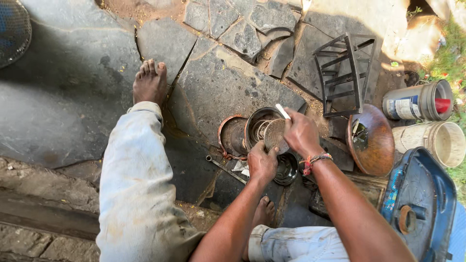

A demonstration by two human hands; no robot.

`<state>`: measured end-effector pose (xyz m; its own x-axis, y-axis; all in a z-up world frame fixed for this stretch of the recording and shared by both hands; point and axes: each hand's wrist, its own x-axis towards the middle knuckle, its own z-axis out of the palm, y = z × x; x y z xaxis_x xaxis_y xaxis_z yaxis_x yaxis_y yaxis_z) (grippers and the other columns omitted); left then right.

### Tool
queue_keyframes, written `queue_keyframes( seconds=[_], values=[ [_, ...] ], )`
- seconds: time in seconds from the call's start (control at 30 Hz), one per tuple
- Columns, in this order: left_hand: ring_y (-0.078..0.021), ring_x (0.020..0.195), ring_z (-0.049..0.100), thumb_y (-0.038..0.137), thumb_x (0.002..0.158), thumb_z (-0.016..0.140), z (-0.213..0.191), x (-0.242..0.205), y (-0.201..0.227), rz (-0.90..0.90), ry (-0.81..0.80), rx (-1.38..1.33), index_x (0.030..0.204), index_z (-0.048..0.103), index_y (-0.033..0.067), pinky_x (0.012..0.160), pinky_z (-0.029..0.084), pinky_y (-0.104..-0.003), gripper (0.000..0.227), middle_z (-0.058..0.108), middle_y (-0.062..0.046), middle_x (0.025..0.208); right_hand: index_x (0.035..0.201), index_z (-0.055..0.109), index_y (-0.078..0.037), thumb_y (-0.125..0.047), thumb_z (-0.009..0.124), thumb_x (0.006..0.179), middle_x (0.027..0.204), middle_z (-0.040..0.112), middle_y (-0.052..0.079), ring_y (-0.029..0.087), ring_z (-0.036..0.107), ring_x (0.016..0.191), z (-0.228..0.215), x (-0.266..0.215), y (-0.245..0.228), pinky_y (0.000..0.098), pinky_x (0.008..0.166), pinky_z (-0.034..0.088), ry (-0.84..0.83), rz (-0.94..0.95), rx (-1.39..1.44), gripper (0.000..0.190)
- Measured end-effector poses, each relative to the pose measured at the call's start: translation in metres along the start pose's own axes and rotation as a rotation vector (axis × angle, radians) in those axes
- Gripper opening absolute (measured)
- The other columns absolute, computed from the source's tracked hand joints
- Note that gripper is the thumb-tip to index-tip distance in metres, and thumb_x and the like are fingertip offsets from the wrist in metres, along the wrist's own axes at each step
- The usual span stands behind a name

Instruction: The person is repairing a mechanical component on a stone floor. They scrape residue from the internal surfaces of a metal housing using a metal strip and then insert a core component into the housing by hand.

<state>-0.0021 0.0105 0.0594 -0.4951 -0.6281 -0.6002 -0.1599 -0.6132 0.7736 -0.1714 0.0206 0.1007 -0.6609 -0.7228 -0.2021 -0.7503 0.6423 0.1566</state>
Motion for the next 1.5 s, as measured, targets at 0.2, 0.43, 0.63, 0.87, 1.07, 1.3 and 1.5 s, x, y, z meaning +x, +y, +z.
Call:
queue_keyframes(
  seconds=[0.2, 0.43, 0.63, 0.87, 1.07, 1.3, 1.5],
  values=[
    [-0.0396, 0.091, 0.069, 0.023, 0.089, 0.074, 0.001, 0.007, -0.004, -0.009, -0.035, 0.141, 0.101, 0.068, -0.0024, 0.085, 0.051, -0.048, 0.029, 0.072, -0.025, 0.096, 0.115, 0.072, -0.003, -0.019, 0.063, 0.098, 0.091, 0.071, 0.013, 0.027, 0.062, 0.072, 0.035, 0.008, 0.036, 0.0451, 0.069, 0.049, -0.168, 0.257, 0.522, 0.024],
    [-0.0292, 0.092, 0.074, 0.024, 0.086, 0.072, 0.002, 0.003, 0.027, 0.149, -0.123, 0.031, 0.112, 0.070, 0.0019, 0.085, 0.057, -0.043, 0.034, 0.076, -0.019, 0.102, 0.109, 0.072, 0.000, -0.012, 0.065, 0.097, 0.087, 0.071, 0.004, 0.010, 0.066, 0.072, 0.001, -0.006, 0.060, 0.0271, 0.062, 0.051, 0.164, -0.083, 0.455, 0.019],
    [-0.0358, 0.095, 0.071, 0.021, 0.082, 0.075, -0.004, -0.005, 0.047, 0.313, -0.092, 0.216, 0.114, 0.071, 0.0025, 0.085, 0.057, -0.046, 0.037, 0.070, -0.025, 0.104, 0.103, 0.059, -0.003, -0.015, 0.061, 0.101, 0.064, 0.050, 0.002, 0.009, 0.045, 0.044, 0.003, -0.066, 0.062, 0.0271, 0.038, 0.035, -0.062, 0.544, 1.135, 0.013],
    [-0.0424, 0.092, 0.070, 0.028, 0.091, 0.068, -0.014, -0.011, 0.026, 0.165, -0.084, 0.228, 0.112, 0.064, 0.0020, 0.083, 0.054, -0.049, 0.033, 0.071, -0.028, 0.096, 0.106, 0.069, -0.006, -0.014, 0.063, 0.099, 0.075, 0.067, 0.001, 0.013, 0.056, 0.050, 0.028, -0.090, 0.045, 0.0302, 0.044, 0.039, 0.099, 0.361, 0.884, 0.012],
    [-0.0410, 0.094, 0.072, 0.027, 0.097, 0.063, 0.000, -0.021, 0.010, 0.234, 0.022, 0.008, 0.113, 0.057, -0.0002, 0.082, 0.053, -0.047, 0.032, 0.071, -0.028, 0.098, 0.131, 0.070, -0.026, -0.021, 0.057, 0.097, 0.078, 0.074, 0.015, 0.026, 0.065, 0.056, -0.054, -0.062, 0.000, 0.0416, 0.059, 0.054, -0.162, 0.175, 0.106, 0.037],
    [-0.0373, 0.096, 0.074, 0.029, 0.103, 0.056, -0.008, 0.007, -0.005, 0.051, 0.174, -0.131, 0.119, 0.053, 0.0025, 0.085, 0.055, -0.050, 0.031, 0.073, -0.026, 0.103, 0.126, 0.073, -0.027, -0.022, 0.051, 0.099, 0.075, 0.074, 0.008, 0.025, 0.064, 0.057, -0.065, -0.060, -0.063, 0.0390, 0.056, 0.056, -0.096, -0.251, -0.119, 0.035],
    [-0.0378, 0.096, 0.075, 0.026, 0.102, 0.052, 0.005, -0.010, -0.016, -0.041, -0.135, 0.035, 0.125, 0.051, 0.0086, 0.083, 0.058, -0.049, 0.029, 0.072, -0.023, 0.107, 0.122, 0.077, -0.026, -0.022, 0.058, 0.093, 0.065, 0.068, 0.008, 0.017, 0.054, 0.051, -0.043, -0.043, -0.037, 0.0311, 0.044, 0.048, 0.208, -0.317, -0.173, 0.035]
  ],
)
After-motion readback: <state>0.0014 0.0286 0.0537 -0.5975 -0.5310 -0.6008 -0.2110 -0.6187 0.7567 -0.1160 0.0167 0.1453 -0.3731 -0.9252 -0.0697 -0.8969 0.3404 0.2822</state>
